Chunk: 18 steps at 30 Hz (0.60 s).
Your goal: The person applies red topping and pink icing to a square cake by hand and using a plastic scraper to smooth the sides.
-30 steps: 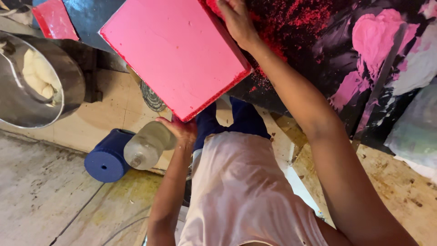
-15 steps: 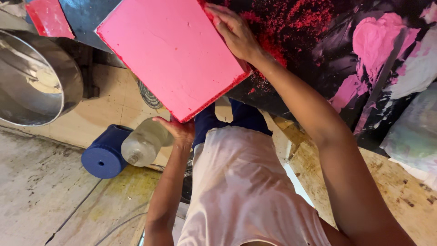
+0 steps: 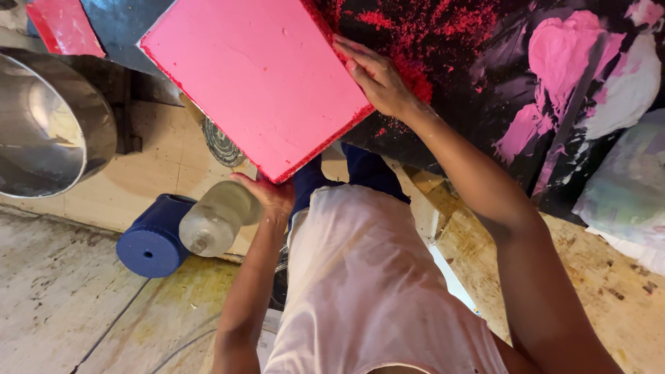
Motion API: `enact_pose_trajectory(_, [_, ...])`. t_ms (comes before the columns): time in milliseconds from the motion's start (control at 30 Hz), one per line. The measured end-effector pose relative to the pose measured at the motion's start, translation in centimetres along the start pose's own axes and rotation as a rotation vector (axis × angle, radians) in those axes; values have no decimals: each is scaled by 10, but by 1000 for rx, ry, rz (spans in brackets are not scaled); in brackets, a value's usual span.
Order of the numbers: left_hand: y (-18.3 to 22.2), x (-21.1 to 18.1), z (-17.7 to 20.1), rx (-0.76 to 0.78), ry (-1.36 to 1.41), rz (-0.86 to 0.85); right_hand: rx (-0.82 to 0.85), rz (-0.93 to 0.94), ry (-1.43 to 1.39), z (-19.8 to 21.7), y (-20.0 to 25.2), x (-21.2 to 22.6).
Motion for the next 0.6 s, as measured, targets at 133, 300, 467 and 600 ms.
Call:
enact_pose_trajectory(133, [-1, 0, 2, -2, 0, 21, 21, -7, 9, 1, 14, -2])
enact_pose_trajectory(300, [-4, -1, 2, 60, -13, 19, 46, -48, 3, -1, 35, 3])
enact_pose_trajectory(467, [-6, 0, 2, 52, -16, 30, 36, -98, 65, -1, 56, 10])
enact_pose_trajectory(600, [-7, 0, 2, 48, -22, 33, 16, -70, 26, -4, 75, 14])
Point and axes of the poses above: each hand's wrist, its own y-axis away from the middle knuckle, its own z-axis out of the back of the hand, x = y × z, the point moved 4 cm from there along -y, towards the middle knuckle, and after that the axes turned 11 degrees about -z, right-handed, at the moved point
